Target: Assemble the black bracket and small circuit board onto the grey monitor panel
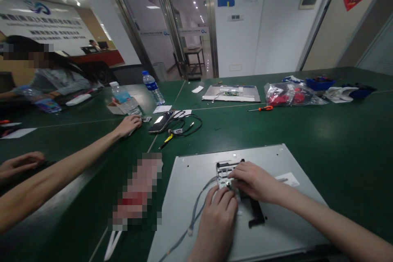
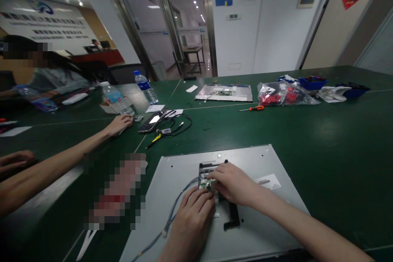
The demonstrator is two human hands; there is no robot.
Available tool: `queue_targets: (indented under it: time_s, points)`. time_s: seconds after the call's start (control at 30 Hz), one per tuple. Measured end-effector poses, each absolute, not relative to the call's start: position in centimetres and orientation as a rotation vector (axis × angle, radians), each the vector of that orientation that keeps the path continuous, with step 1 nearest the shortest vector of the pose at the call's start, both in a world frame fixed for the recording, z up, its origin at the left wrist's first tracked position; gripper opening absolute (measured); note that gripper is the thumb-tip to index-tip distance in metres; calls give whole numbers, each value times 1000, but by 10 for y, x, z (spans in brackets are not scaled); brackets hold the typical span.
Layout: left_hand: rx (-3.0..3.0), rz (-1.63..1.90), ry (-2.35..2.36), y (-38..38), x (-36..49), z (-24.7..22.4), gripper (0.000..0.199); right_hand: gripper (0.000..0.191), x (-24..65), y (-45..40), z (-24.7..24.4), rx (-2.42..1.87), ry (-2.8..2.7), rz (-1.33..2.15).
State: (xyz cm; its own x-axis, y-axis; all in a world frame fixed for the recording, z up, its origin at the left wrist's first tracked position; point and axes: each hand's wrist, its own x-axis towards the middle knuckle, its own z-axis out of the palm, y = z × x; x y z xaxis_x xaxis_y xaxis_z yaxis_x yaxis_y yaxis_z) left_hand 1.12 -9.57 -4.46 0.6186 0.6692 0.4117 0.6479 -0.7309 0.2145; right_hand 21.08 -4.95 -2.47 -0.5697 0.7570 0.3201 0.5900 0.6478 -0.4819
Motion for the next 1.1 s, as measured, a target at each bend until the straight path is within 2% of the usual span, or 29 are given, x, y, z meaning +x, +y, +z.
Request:
queue_targets:
  time_s: [0.27, 0.47, 0.7, 1.1]
  points:
    - [2809, 758, 1133, -97, 13, -46, 21, 23, 202, -38, -49, -1175, -2131, 568]
    - [2793, 738, 1164, -96, 15, -46, 23, 22, 203, -36, -50, -1220, -2097, 623]
    - [2827, 749, 1131, -96, 14, -46, 35, 20, 203, -36, -49, -1213, -2060, 640]
    - [2820, 756, 1152, -96, 16, -49, 33, 20, 205, -36, -48, -1234, -2041, 654]
